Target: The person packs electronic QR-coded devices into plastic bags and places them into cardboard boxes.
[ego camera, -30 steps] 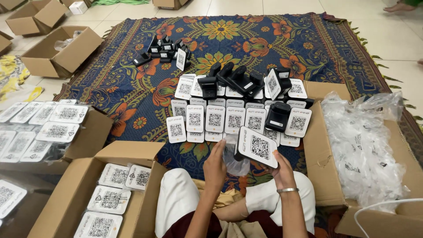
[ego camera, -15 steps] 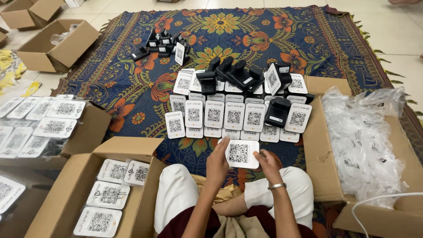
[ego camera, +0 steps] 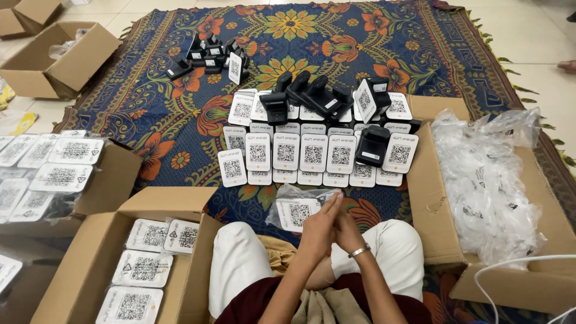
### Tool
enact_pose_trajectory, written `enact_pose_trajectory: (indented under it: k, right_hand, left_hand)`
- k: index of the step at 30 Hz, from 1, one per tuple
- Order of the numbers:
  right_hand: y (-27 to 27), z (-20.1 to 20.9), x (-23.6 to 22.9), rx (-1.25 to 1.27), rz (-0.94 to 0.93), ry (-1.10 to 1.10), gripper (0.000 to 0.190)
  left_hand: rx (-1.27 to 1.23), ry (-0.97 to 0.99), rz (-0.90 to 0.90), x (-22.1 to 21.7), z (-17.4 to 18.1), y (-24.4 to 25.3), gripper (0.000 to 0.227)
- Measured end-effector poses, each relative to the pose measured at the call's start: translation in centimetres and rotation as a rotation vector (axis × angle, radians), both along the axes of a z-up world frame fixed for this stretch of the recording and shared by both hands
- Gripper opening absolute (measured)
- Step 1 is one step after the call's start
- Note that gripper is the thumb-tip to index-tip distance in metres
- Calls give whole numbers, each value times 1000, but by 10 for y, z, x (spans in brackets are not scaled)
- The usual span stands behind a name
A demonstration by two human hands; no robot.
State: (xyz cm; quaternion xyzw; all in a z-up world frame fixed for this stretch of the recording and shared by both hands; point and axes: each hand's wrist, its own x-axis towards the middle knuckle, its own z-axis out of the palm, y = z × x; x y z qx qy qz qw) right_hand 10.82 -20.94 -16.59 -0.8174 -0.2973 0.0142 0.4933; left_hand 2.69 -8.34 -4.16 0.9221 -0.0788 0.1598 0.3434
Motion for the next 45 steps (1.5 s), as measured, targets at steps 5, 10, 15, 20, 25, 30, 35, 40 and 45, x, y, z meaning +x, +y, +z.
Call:
enact_pose_trajectory:
  k: [5,10,15,20,25,30,35,40,45]
  right_hand:
    - [29,-26,20,-252,120,-473,41]
    - [55,-29,45,-595,413,-204,22]
    - [80,-10,56,-665,601,-200,27]
    - [83,4,43,-994,601,-167,30]
    - [68,3,57,-1052,555,-160,35]
    - [29,20,84,-872,532,-254,43]
    - [4,73,85,-897,506,-255,35]
    - [-18,77,100,-906,420,-330,22]
    - [-41,72,105,-640,168,-282,37]
  left_hand:
    - [25,47,52,-7,4,5,86]
    - [-152,46,140,-10,-7,30,86]
    - [-311,-132,194,-6,-66,55,70]
    - [-431,33,308,-9,-81,59,54]
    - [-376,117,332,8,-97,80,50]
    - [-28,92,102,34,-79,115,54]
    - [439,137,-56,73,-83,134,36]
    - [763,93,-156,144,-133,159,20]
    - [628,382,-113,159,-60,160,16]
